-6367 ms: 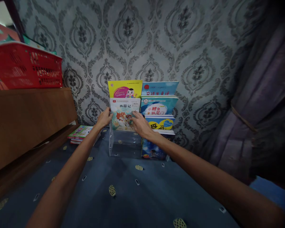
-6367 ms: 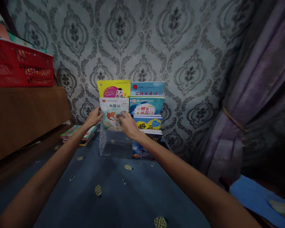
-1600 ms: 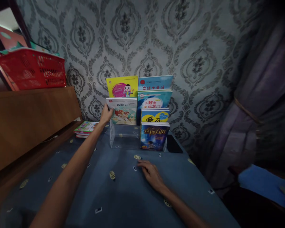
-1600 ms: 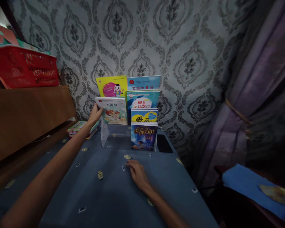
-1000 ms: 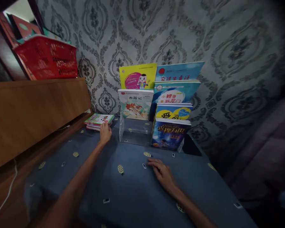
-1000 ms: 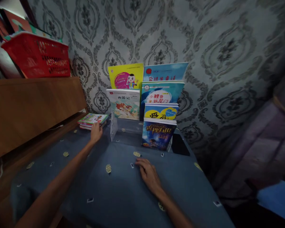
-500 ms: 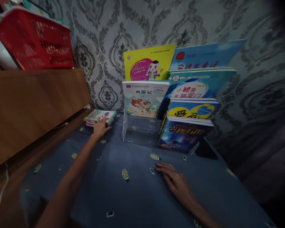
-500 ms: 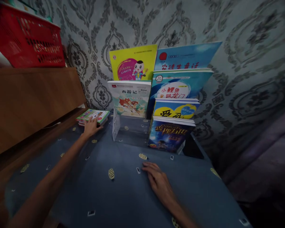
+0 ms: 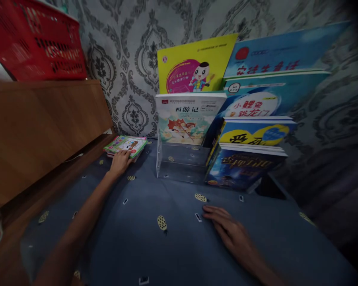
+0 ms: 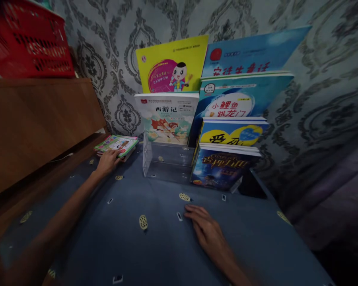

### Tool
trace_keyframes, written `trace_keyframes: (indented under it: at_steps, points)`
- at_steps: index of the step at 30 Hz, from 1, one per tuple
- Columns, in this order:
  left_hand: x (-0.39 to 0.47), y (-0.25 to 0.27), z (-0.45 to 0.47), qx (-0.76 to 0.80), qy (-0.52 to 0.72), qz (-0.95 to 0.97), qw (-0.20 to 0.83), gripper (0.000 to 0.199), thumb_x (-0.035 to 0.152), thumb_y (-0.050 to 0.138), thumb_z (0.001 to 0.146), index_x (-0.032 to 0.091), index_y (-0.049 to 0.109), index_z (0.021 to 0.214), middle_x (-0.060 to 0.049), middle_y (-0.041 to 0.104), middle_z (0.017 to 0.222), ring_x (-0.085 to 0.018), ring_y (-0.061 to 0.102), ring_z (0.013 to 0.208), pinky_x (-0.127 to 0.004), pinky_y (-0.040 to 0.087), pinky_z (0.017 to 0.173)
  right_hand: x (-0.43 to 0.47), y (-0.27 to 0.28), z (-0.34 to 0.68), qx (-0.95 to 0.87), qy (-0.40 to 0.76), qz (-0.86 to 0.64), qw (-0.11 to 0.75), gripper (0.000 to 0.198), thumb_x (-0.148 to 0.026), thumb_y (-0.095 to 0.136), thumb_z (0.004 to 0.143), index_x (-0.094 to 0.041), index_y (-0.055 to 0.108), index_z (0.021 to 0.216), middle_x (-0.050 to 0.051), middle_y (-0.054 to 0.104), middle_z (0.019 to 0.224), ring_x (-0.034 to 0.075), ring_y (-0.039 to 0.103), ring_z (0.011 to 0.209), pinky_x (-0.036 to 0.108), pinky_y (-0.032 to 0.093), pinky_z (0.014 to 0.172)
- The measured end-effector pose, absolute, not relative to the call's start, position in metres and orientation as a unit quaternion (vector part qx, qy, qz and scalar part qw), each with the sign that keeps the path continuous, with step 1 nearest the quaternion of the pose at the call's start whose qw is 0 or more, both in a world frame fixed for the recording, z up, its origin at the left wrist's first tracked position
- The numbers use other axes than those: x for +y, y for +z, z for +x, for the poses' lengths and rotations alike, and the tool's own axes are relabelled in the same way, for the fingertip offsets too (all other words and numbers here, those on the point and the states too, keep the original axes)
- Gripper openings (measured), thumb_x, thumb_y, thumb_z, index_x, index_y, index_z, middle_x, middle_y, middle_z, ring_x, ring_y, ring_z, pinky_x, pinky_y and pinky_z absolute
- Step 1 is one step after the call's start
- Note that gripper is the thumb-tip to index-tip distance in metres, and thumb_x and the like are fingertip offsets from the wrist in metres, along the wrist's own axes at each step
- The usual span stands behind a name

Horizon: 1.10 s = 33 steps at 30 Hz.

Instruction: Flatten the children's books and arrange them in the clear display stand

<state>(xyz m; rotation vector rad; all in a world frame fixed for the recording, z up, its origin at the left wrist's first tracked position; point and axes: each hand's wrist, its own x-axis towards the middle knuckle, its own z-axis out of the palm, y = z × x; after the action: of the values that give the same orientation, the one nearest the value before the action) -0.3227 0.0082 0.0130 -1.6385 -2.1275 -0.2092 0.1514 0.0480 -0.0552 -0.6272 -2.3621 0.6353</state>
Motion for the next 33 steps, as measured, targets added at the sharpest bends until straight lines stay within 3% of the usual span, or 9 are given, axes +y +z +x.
trace_keyframes:
  at_steps: [5, 10, 23, 29, 33]
  points:
    - [-0.009, 0.005, -0.325, -0.745, -0.071, -0.612, 0.256, 0.029, 0.031, 0.047, 0.101, 0.017, 0.063, 0.121, -0.015, 0.067, 0.119, -0.029, 0.062, 0.111, -0.041, 0.047, 0.100, 0.046, -0.054, 0.151, -0.890, 0.237, -0.238, 0.310, 0.032, -0.027, 0.046, 0.099, -0.024, 0.076, 0.104, 0.012, 0.075, 0.118, 0.028, 0.068, 0.118, 0.049, 0.058, 0.100]
    - [-0.033, -0.001, -0.316, -0.739, -0.091, -0.615, 0.260, 0.030, 0.033, 0.045, 0.102, 0.018, 0.060, 0.123, -0.015, 0.064, 0.126, -0.028, 0.060, 0.117, -0.042, 0.047, 0.104, 0.044, -0.053, 0.151, -0.887, 0.245, -0.245, 0.305, 0.032, -0.026, 0.045, 0.098, -0.023, 0.076, 0.107, 0.012, 0.074, 0.121, 0.028, 0.066, 0.120, 0.051, 0.056, 0.102]
    - [-0.132, -0.011, -0.276, -0.766, -0.122, -0.618, 0.130, 0.045, 0.042, 0.034, 0.102, 0.020, 0.055, 0.135, -0.013, 0.057, 0.143, -0.028, 0.051, 0.135, -0.046, 0.039, 0.118, 0.043, -0.058, 0.150, -0.879, 0.267, -0.248, 0.309, 0.030, -0.022, 0.049, 0.093, -0.024, 0.077, 0.104, 0.011, 0.075, 0.118, 0.029, 0.066, 0.119, 0.055, 0.051, 0.106]
    - [-0.204, -0.029, -0.262, -0.777, -0.128, -0.616, 0.006, 0.056, 0.058, 0.037, 0.098, 0.027, 0.056, 0.140, -0.006, 0.052, 0.152, -0.027, 0.046, 0.141, -0.043, 0.035, 0.121, 0.044, -0.059, 0.150, -0.880, 0.263, -0.246, 0.309, 0.031, -0.024, 0.048, 0.094, -0.023, 0.077, 0.104, 0.012, 0.075, 0.119, 0.029, 0.066, 0.118, 0.055, 0.053, 0.103]
    - [-0.199, -0.036, -0.280, -0.811, -0.138, -0.569, 0.016, 0.058, 0.057, 0.033, 0.099, 0.022, 0.057, 0.138, -0.009, 0.055, 0.148, -0.025, 0.049, 0.139, -0.042, 0.035, 0.120, 0.043, -0.054, 0.149, -0.886, 0.266, -0.235, 0.298, 0.032, -0.023, 0.047, 0.093, -0.022, 0.078, 0.102, 0.013, 0.075, 0.118, 0.029, 0.067, 0.118, 0.054, 0.054, 0.101]
